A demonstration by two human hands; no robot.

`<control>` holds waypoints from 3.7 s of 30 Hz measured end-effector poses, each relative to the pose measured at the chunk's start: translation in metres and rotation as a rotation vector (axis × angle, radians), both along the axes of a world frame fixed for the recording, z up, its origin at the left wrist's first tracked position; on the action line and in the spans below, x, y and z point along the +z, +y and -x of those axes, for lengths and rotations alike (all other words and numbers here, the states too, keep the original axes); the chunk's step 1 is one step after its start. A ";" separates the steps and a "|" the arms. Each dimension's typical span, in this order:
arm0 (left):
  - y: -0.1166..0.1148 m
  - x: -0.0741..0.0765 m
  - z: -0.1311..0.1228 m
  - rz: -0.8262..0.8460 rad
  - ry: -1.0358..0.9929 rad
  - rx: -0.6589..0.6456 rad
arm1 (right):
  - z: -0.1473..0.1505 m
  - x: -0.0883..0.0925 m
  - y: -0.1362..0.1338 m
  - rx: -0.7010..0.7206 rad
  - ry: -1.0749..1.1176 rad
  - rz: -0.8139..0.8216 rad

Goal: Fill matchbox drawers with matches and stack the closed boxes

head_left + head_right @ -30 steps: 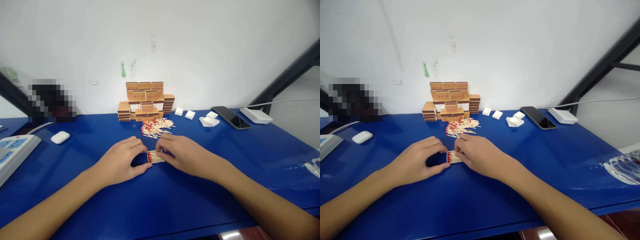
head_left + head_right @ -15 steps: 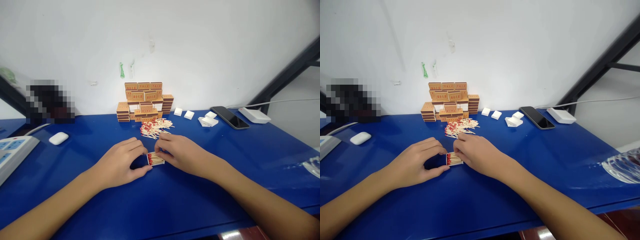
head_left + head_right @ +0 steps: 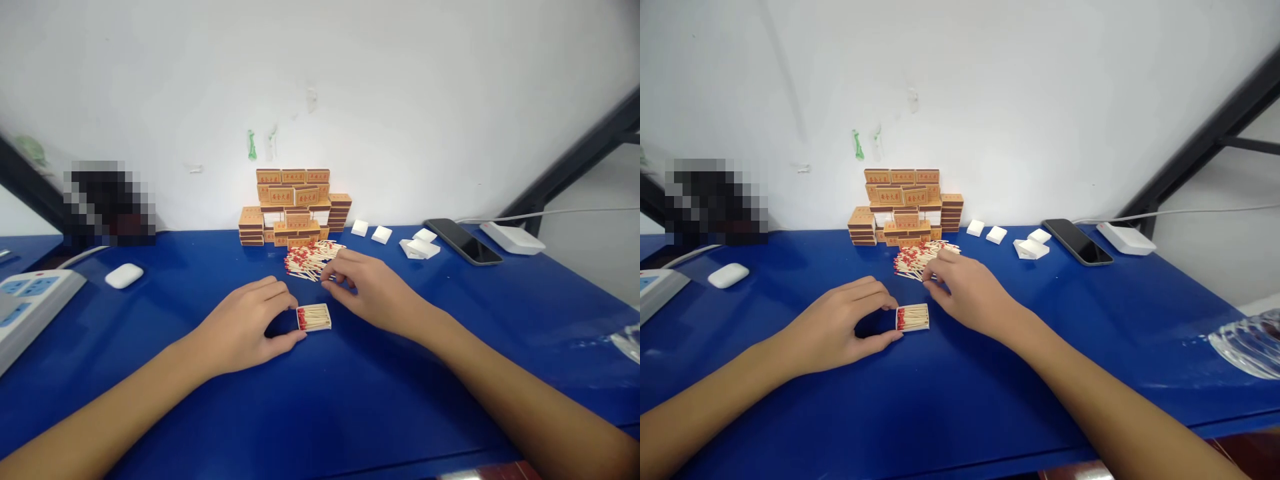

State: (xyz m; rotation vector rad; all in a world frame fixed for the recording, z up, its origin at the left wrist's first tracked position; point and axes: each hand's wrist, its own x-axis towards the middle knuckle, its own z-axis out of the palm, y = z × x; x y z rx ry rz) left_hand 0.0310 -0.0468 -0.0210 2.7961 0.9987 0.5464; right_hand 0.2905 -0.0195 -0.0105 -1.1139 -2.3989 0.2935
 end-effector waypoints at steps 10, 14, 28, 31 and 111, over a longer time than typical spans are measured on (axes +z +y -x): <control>-0.001 0.002 0.000 -0.025 0.006 -0.005 | -0.018 -0.013 0.028 -0.164 -0.038 0.029; -0.001 0.001 0.000 -0.025 0.015 -0.002 | -0.010 -0.016 0.025 -0.153 -0.034 0.045; -0.001 0.000 -0.001 -0.046 -0.001 -0.008 | -0.018 -0.002 0.019 -0.136 -0.201 0.215; 0.000 0.000 -0.001 -0.038 0.004 -0.005 | -0.021 0.003 0.016 -0.100 -0.245 0.205; 0.002 0.001 -0.002 -0.010 -0.004 0.007 | 0.011 0.009 -0.023 0.173 -0.010 0.272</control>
